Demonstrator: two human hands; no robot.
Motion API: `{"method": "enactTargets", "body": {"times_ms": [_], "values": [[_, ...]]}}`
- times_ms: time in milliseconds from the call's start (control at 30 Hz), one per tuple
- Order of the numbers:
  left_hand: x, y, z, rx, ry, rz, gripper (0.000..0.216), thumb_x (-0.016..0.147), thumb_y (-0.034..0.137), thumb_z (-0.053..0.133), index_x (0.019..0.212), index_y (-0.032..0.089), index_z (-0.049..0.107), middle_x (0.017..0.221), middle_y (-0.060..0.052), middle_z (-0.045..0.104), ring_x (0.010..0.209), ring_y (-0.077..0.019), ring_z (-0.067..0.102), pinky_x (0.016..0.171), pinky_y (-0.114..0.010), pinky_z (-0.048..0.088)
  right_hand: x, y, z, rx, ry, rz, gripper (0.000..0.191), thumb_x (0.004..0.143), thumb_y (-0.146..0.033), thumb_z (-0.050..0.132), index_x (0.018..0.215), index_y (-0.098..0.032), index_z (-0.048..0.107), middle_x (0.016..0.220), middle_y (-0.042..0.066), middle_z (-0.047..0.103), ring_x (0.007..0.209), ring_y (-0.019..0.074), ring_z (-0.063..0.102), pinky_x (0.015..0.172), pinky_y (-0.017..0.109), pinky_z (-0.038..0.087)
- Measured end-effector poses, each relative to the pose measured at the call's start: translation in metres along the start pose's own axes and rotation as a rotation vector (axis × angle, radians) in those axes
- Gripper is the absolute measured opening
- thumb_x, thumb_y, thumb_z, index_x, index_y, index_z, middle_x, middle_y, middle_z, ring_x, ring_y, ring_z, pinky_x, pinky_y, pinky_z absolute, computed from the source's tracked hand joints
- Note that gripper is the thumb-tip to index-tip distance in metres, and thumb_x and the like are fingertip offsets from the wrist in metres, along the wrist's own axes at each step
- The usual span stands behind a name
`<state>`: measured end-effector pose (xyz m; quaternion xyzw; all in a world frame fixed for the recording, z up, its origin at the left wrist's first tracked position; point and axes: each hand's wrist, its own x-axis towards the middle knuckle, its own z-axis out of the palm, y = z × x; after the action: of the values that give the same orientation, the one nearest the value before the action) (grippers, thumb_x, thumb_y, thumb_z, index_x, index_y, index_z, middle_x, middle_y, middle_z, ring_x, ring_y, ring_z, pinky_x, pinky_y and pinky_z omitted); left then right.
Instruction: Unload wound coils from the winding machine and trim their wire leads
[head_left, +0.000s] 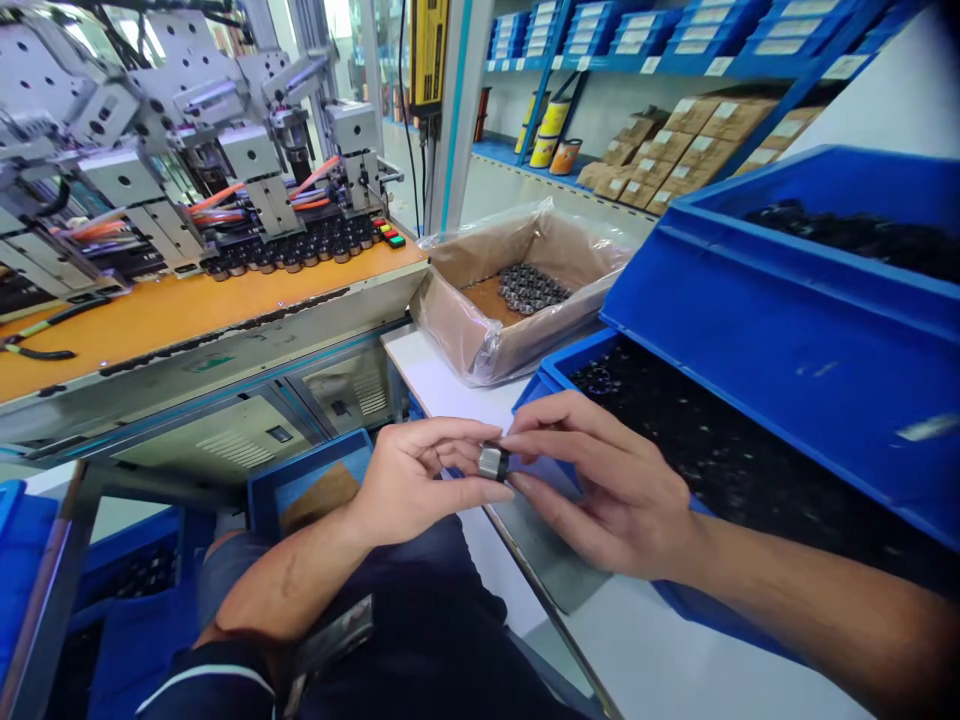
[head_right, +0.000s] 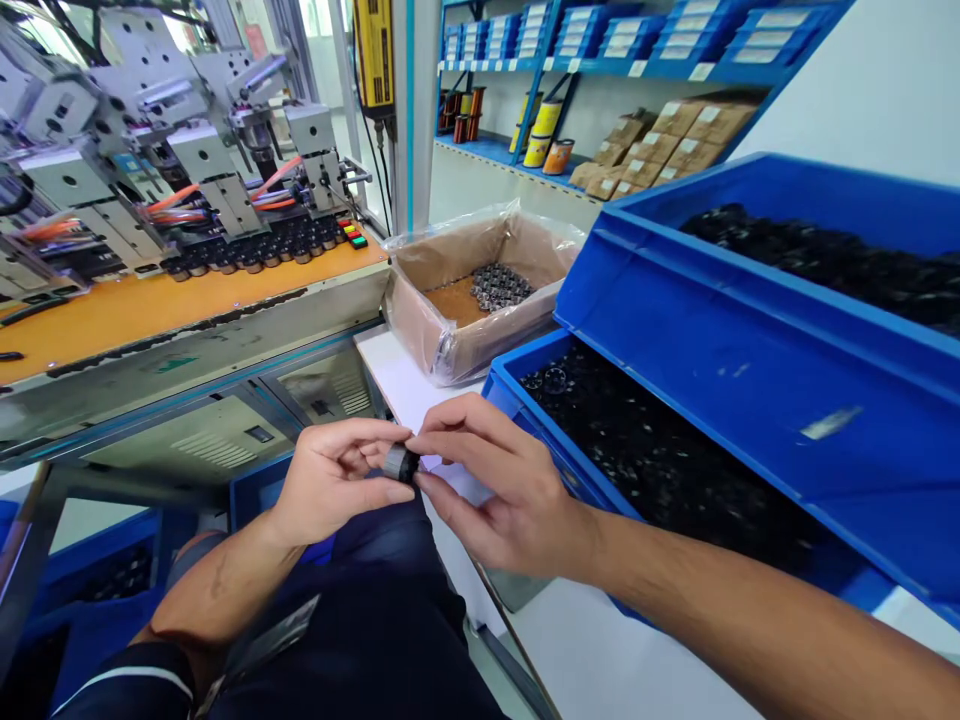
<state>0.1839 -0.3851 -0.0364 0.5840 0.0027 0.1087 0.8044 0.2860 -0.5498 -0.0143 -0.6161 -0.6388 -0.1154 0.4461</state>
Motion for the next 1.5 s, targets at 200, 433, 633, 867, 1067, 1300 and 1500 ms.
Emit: {"method": "enactTargets", "body": {"times_ms": [200, 433, 633, 867, 1067, 1300, 1500], "values": [[0.0003, 0.0014, -0.0026, 0.067, 0.036, 0.018, 0.044, 0.057, 0.022, 0.092, 0.097, 0.012, 0.077, 0.074, -0.005, 0.074, 0.067, -0.0124, 0.067, 0.066, -0.023, 0.058, -0.0026, 0.0029, 0.0039, -0.171, 0.024, -0.076, 0.03, 0.088, -0.006, 0.062, 0.117, -0.013, 0.057, 0.105, 0.013, 0.059, 0.092, 0.0164, 0.061, 0.073, 0.027, 0.057], [0.0008, 0.0004, -0.0012, -0.004, 0.011, 0.012, 0.043, 0.057, 0.019, 0.091, 0.097, 0.014, 0.077, 0.082, -0.006, 0.078, 0.073, -0.0149, 0.072, 0.073, -0.026, 0.062, -0.0048, 0.0027, 0.0043, -0.252, 0.028, -0.103, 0.027, 0.092, -0.01, 0.06, 0.118, -0.015, 0.057, 0.106, 0.012, 0.062, 0.093, 0.0181, 0.064, 0.073, 0.029, 0.059], [0.0006, 0.0007, -0.0009, -0.027, 0.003, 0.011, 0.042, 0.058, 0.018, 0.091, 0.097, 0.014, 0.076, 0.084, -0.006, 0.079, 0.076, -0.0168, 0.074, 0.076, -0.028, 0.063, -0.0042, 0.0027, 0.0031, -0.247, 0.027, -0.14, 0.03, 0.089, -0.008, 0.062, 0.118, -0.014, 0.057, 0.106, 0.013, 0.062, 0.094, 0.0191, 0.064, 0.073, 0.03, 0.06], [0.0006, 0.0006, -0.0006, -0.022, 0.006, 0.01, 0.043, 0.057, 0.021, 0.092, 0.096, 0.014, 0.076, 0.086, -0.006, 0.079, 0.077, -0.0177, 0.074, 0.077, -0.03, 0.063, -0.0042, 0.0029, 0.0012, -0.241, 0.023, -0.132, 0.031, 0.089, -0.008, 0.063, 0.118, -0.015, 0.057, 0.108, 0.014, 0.062, 0.094, 0.02, 0.065, 0.074, 0.031, 0.061], [0.0009, 0.0, -0.0006, -0.032, 0.01, 0.012, 0.042, 0.056, 0.019, 0.092, 0.095, 0.013, 0.076, 0.086, -0.006, 0.079, 0.076, -0.0165, 0.074, 0.077, -0.028, 0.062, -0.0034, 0.0036, 0.002, -0.259, 0.032, -0.139, 0.032, 0.09, -0.01, 0.062, 0.121, -0.017, 0.056, 0.106, 0.013, 0.063, 0.093, 0.0202, 0.066, 0.072, 0.032, 0.061], [0.0009, 0.0022, 0.0003, -0.053, 0.015, 0.034, 0.041, 0.056, 0.014, 0.091, 0.094, 0.014, 0.077, 0.085, -0.006, 0.079, 0.074, -0.0149, 0.073, 0.074, -0.025, 0.062, -0.0029, 0.0039, 0.0023, -0.275, 0.059, -0.144, 0.032, 0.09, -0.012, 0.064, 0.121, -0.017, 0.057, 0.104, 0.012, 0.064, 0.092, 0.0205, 0.066, 0.072, 0.032, 0.061], [0.001, 0.0028, 0.0006, -0.056, 0.021, 0.007, 0.041, 0.055, 0.015, 0.092, 0.093, 0.015, 0.077, 0.085, -0.005, 0.079, 0.074, -0.0149, 0.074, 0.075, -0.025, 0.063, -0.0044, 0.0055, 0.0026, -0.257, 0.049, -0.157, 0.032, 0.088, -0.01, 0.064, 0.119, -0.016, 0.058, 0.104, 0.013, 0.064, 0.092, 0.0208, 0.066, 0.072, 0.033, 0.061]]}}
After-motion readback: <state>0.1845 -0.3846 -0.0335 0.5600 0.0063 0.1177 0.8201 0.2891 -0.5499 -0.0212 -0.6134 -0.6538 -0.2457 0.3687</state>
